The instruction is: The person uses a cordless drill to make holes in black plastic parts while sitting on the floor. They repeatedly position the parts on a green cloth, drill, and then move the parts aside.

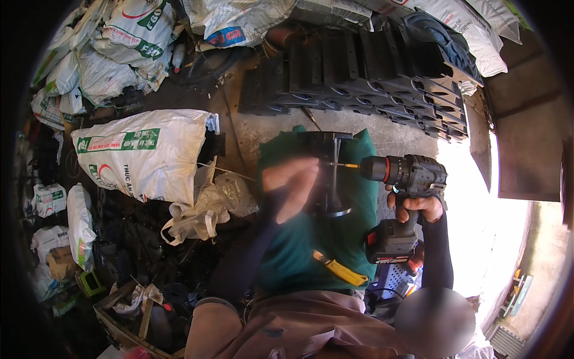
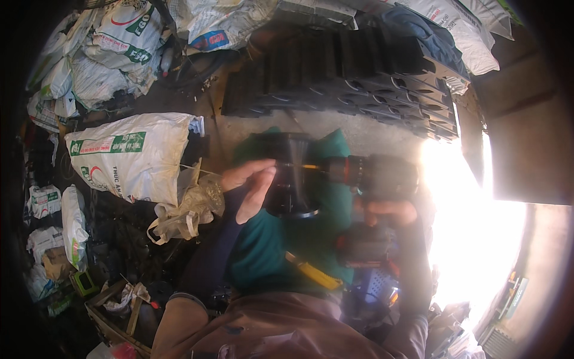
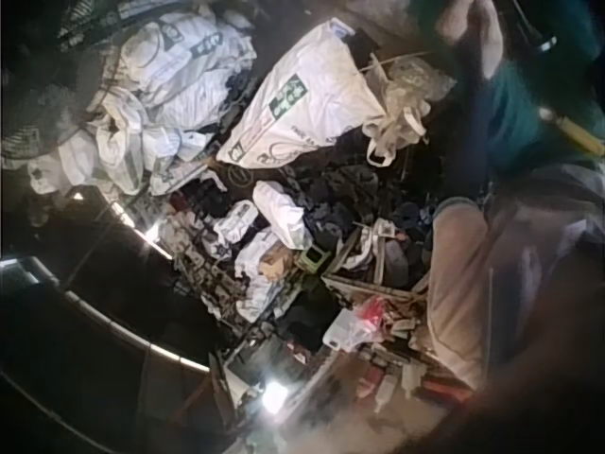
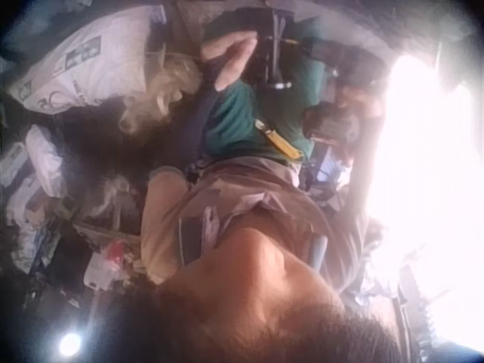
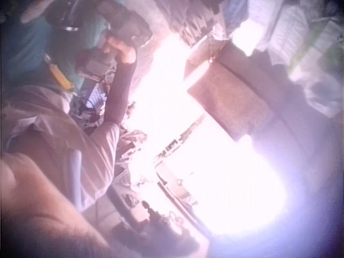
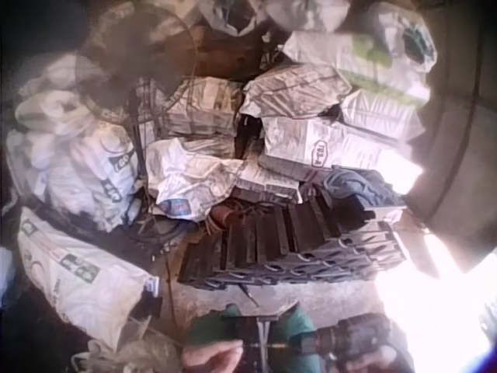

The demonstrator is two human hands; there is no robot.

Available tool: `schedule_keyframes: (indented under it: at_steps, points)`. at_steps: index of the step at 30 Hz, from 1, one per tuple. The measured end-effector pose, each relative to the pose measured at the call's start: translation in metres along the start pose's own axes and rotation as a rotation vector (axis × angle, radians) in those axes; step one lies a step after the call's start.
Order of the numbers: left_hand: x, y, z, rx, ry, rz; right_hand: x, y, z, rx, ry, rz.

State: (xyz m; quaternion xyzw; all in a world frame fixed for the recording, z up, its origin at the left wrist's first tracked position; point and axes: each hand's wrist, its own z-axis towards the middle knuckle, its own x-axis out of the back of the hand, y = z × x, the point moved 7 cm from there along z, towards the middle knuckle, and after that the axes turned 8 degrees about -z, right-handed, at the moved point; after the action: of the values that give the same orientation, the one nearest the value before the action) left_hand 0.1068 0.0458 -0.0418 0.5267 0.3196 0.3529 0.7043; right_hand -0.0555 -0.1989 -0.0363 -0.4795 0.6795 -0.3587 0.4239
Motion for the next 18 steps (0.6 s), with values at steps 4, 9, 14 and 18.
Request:
schedule_keyframes:
  at_steps: [4,9,14,18]
  points:
    - [0.0,0.001,0.009,-0.067,-0.014,0.153,0.001,-0.003,0.0,0.059,0.062,0.002]
    - [0.002,0.004,0.012,-0.049,-0.01,0.142,0.002,0.002,-0.001,-0.03,0.012,0.014]
    - [0.001,0.001,0.014,-0.013,-0.005,0.149,0.001,-0.002,0.004,-0.017,0.0,-0.019]
    - [0.003,0.001,0.014,-0.006,-0.008,0.073,-0.004,-0.005,0.006,-0.02,-0.008,-0.012]
